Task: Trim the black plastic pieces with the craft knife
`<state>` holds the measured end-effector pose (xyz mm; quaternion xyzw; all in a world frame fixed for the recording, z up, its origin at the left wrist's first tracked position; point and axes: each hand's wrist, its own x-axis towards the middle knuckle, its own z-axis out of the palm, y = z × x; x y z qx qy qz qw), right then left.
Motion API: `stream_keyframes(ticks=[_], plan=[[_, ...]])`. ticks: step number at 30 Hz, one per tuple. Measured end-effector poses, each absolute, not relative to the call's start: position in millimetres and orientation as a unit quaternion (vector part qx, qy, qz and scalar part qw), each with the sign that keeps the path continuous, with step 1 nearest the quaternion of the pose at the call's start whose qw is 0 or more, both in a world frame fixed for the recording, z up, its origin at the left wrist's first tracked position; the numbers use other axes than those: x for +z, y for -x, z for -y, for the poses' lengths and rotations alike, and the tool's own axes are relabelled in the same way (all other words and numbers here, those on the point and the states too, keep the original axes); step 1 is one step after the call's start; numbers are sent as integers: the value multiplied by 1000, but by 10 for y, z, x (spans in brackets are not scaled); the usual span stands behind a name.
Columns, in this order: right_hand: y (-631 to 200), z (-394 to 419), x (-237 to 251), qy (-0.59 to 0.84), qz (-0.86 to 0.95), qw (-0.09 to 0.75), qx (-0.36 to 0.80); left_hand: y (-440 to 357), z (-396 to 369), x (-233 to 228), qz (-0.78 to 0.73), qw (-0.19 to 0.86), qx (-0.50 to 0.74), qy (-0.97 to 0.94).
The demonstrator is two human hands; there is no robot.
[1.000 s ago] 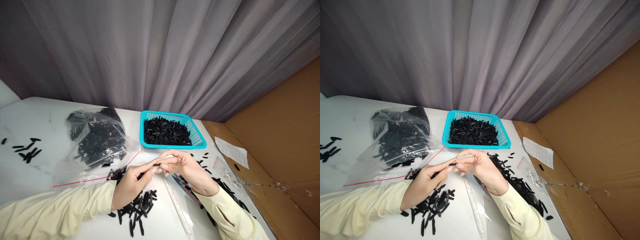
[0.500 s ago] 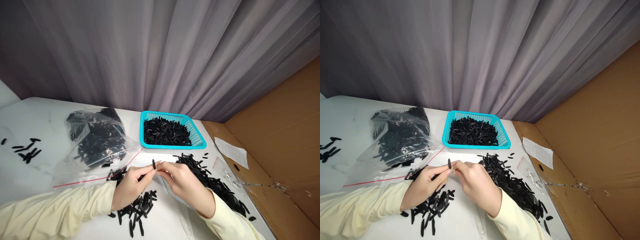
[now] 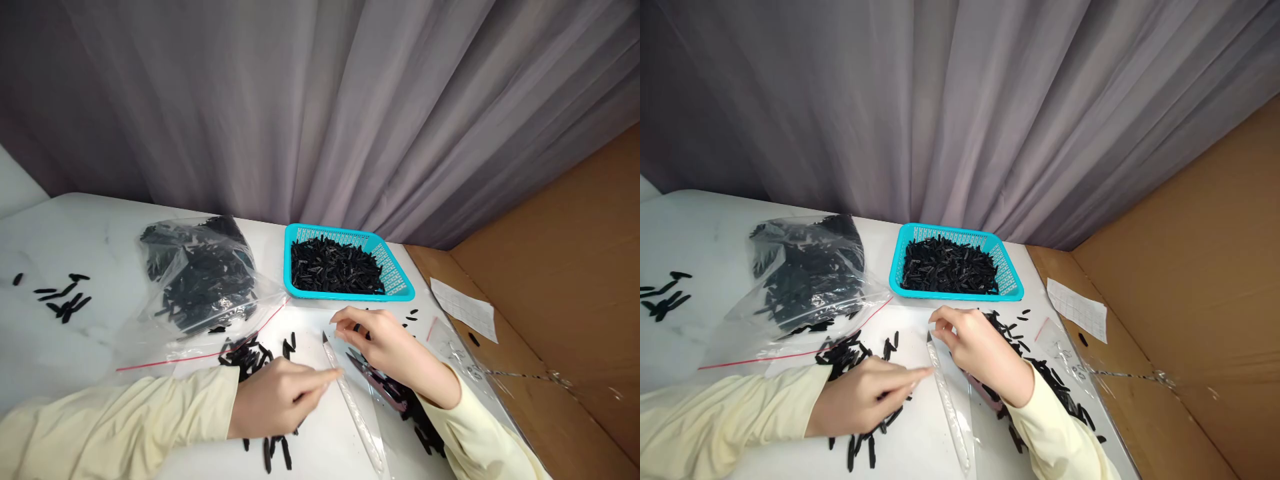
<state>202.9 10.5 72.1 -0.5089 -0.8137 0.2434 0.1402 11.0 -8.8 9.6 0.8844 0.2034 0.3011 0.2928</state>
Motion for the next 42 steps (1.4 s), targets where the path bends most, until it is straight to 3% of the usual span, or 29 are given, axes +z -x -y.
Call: stream_keyframes(ticks=[5,9,13,16,20,24,31,42], plan=[[-1644,-83,463,518,832,54,192,-53,169,49,-53,126,257,-957],[-1345,-67,377,501,859,-28,97,-50,170,49,-50,112,241,-963],[-1321,-113,404,485,868,-41,93,-50,157,57,-47,119,263,-956],[-1483,-105,459,481,853,52,196,-42,164,66,-82,138,316,-935],[-1753,24,512,482,636,265,541,-36,186,94,-204,233,389,-868],[-1897,179,430,413,399,342,744,-51,164,127,-313,347,375,-801],[-1917,262,181,339,311,417,784,-118,79,152,-369,395,324,-776],[-1949,288,90,291,302,415,807,-177,48,174,-392,426,274,-768]])
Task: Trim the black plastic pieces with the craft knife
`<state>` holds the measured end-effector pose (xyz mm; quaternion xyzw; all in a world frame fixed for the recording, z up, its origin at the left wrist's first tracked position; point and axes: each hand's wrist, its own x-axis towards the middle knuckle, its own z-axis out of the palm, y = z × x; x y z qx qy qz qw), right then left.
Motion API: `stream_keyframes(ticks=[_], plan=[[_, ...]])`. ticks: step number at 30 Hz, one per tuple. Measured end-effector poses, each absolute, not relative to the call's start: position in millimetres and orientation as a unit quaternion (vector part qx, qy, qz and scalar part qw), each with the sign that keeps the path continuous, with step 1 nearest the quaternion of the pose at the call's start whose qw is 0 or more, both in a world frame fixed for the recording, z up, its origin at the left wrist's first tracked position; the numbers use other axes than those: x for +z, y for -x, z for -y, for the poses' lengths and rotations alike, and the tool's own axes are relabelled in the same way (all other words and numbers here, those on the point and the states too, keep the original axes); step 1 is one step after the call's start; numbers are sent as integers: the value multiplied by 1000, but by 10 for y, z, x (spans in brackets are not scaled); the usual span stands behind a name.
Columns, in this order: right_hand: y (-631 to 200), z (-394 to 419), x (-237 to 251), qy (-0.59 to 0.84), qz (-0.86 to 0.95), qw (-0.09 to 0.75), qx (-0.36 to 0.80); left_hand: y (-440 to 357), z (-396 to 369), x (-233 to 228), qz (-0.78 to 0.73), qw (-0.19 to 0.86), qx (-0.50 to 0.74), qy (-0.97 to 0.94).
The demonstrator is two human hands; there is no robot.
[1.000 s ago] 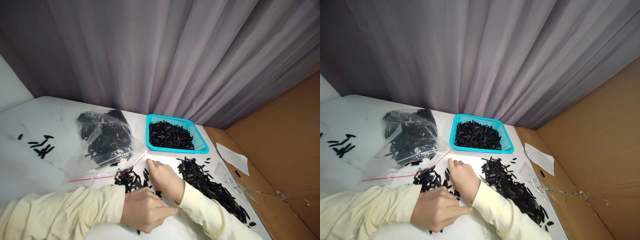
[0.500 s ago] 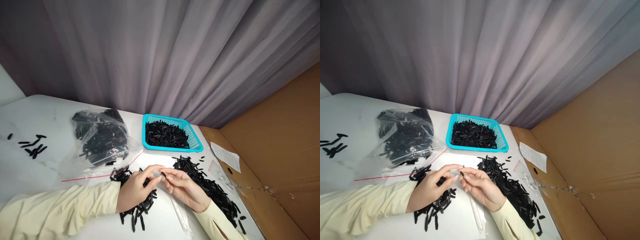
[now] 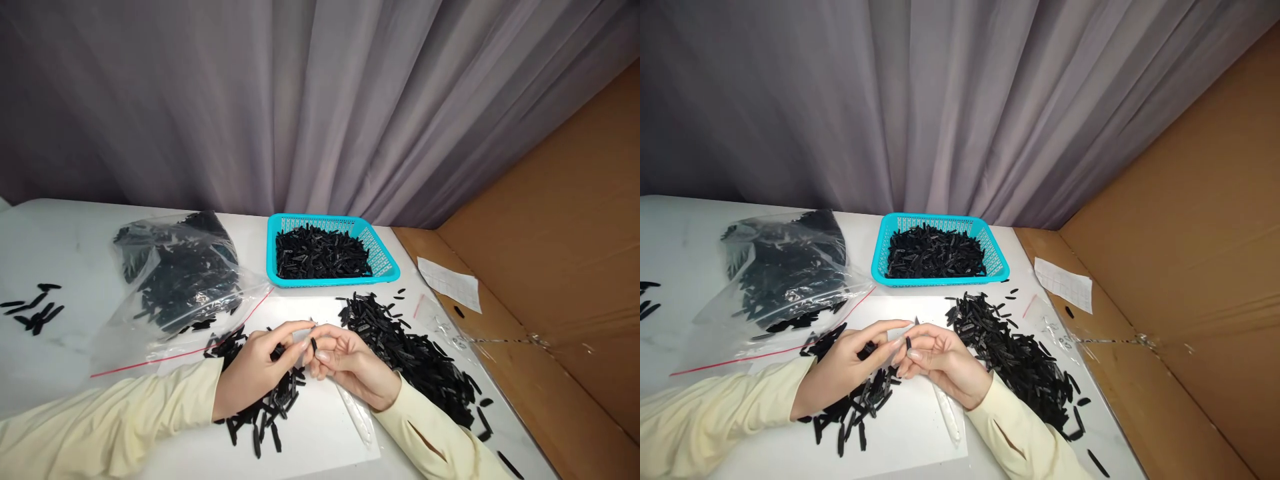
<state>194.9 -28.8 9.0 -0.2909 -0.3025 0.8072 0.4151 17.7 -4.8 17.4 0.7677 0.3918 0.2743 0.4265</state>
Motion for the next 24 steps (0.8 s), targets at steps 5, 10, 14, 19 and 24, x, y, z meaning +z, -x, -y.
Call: stream_keyframes(ticks=[5,10,14,19,24], plan=[[-1960,281,68,296,318,406,804,-184,30,219,-369,455,259,-768],[-1964,266,19,322,288,430,793,-167,36,187,-394,422,272,-770],[-1966,258,-4,325,272,442,791,-168,43,152,-398,393,283,-779],[-1958,265,12,310,272,451,791,-181,32,154,-400,398,266,-782],[-1959,271,38,302,289,442,794,-191,4,137,-404,392,266,-782]])
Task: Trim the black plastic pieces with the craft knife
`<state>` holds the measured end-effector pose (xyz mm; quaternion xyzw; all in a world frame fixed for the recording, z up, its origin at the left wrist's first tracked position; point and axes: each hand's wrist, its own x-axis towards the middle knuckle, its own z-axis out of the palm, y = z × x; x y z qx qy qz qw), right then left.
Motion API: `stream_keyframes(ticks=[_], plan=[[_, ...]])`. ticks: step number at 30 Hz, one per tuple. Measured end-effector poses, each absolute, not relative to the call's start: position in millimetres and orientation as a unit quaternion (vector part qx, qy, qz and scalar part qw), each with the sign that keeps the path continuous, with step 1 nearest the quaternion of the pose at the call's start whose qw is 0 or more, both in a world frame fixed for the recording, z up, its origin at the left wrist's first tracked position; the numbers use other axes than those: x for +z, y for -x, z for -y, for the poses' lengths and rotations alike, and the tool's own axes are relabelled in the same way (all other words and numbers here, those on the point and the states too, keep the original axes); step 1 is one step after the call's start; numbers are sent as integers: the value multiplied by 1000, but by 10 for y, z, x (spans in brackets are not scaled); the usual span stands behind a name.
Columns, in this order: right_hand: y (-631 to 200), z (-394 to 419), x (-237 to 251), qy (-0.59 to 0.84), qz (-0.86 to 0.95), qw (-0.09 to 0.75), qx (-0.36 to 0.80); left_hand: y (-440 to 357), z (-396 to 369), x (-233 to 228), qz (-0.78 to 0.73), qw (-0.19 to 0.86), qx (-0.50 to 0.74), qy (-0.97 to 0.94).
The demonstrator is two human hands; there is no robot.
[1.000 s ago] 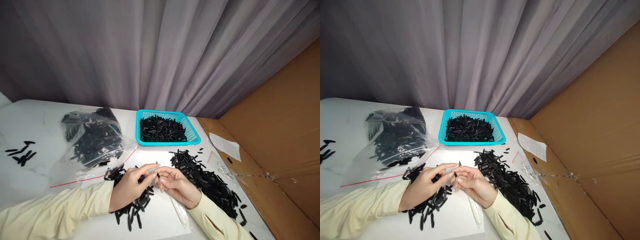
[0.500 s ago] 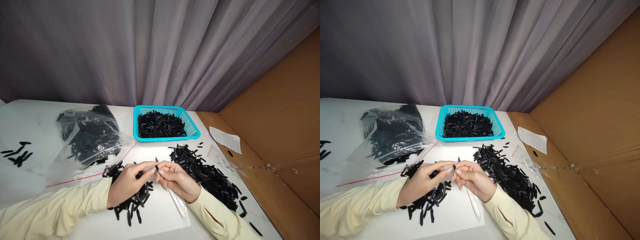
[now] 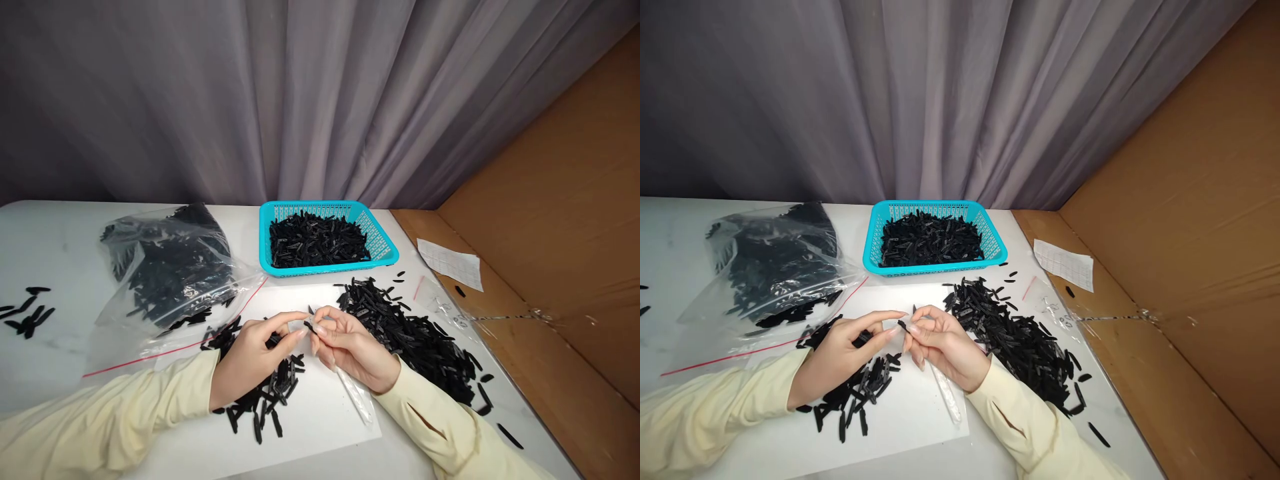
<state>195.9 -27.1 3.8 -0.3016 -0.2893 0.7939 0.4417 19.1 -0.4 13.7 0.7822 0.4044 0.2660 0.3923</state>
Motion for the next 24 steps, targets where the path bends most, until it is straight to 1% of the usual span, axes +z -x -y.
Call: stream_keyframes(ticks=[4,8,17,24], plan=[[-1966,272,36,296,296,437,796,-185,12,128,-398,385,269,-788],[-1969,264,17,290,293,445,795,-177,33,149,-375,381,303,-789],[-1971,256,13,287,299,400,817,-174,39,141,-358,380,339,-783],[-1982,263,4,276,300,402,820,-168,31,116,-360,370,342,-785]])
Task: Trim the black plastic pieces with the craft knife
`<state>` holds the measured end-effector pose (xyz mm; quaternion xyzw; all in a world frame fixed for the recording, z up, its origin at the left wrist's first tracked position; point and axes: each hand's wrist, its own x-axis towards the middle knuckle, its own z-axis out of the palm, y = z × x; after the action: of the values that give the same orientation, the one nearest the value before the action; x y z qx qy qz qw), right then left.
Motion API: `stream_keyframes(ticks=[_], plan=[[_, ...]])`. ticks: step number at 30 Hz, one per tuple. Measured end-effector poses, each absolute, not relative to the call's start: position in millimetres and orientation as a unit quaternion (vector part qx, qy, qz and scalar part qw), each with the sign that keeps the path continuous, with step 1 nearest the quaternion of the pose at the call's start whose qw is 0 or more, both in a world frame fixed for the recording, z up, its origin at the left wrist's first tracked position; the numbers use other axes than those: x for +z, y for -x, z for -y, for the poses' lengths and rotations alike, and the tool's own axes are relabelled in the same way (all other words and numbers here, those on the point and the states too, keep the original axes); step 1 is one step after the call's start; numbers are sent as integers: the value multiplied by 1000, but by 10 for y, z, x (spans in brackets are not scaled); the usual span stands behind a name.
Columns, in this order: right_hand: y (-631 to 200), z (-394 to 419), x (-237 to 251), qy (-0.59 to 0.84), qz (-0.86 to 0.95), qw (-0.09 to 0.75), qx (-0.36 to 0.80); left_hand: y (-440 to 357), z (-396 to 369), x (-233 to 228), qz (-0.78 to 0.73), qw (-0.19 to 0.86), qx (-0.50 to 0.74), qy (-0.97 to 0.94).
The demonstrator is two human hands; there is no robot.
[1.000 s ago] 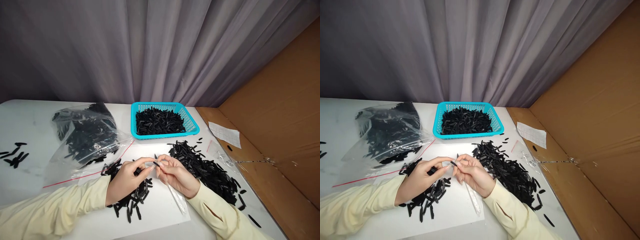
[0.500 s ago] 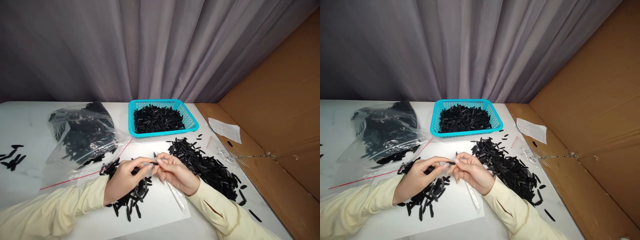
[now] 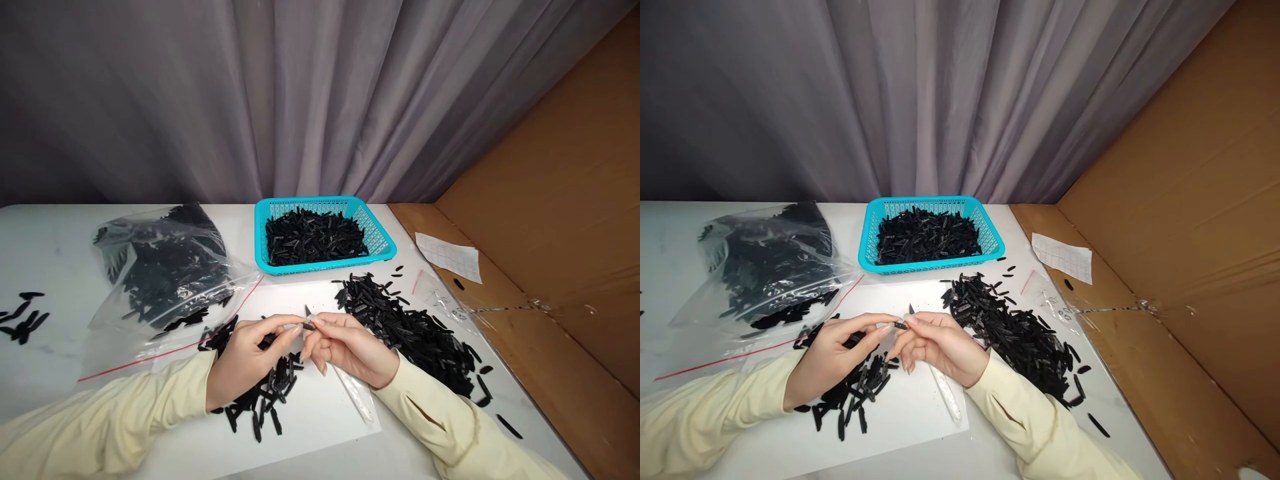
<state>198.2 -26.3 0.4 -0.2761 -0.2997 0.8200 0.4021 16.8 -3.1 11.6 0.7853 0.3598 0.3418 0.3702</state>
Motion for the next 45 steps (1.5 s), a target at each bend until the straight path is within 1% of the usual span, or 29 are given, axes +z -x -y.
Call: stream_keyframes(ticks=[24,26,28,30,32,33,36,38,40,42,45], plan=[[-1991,284,10,300,309,421,798,-170,32,120,-372,349,335,-792],[-2014,270,85,330,326,435,772,-169,29,134,-376,356,334,-788],[-2058,208,215,372,369,459,717,-168,32,149,-382,372,330,-779],[-2116,79,377,414,442,488,629,-166,39,158,-382,401,319,-770],[-2167,-99,536,451,534,500,511,-163,45,157,-378,431,307,-760],[-2183,-189,604,469,581,492,447,-161,46,151,-376,444,303,-755],[-2164,-343,745,495,722,409,257,-159,41,131,-373,464,301,-745],[-2082,-293,790,482,785,350,170,-161,32,123,-374,470,300,-741],[-1954,-141,799,457,822,299,162,-162,23,123,-376,481,297,-734],[-1805,35,773,431,846,241,198,-160,17,124,-371,502,298,-722],[-1613,205,692,446,846,194,219,-151,12,112,-361,522,301,-712]])
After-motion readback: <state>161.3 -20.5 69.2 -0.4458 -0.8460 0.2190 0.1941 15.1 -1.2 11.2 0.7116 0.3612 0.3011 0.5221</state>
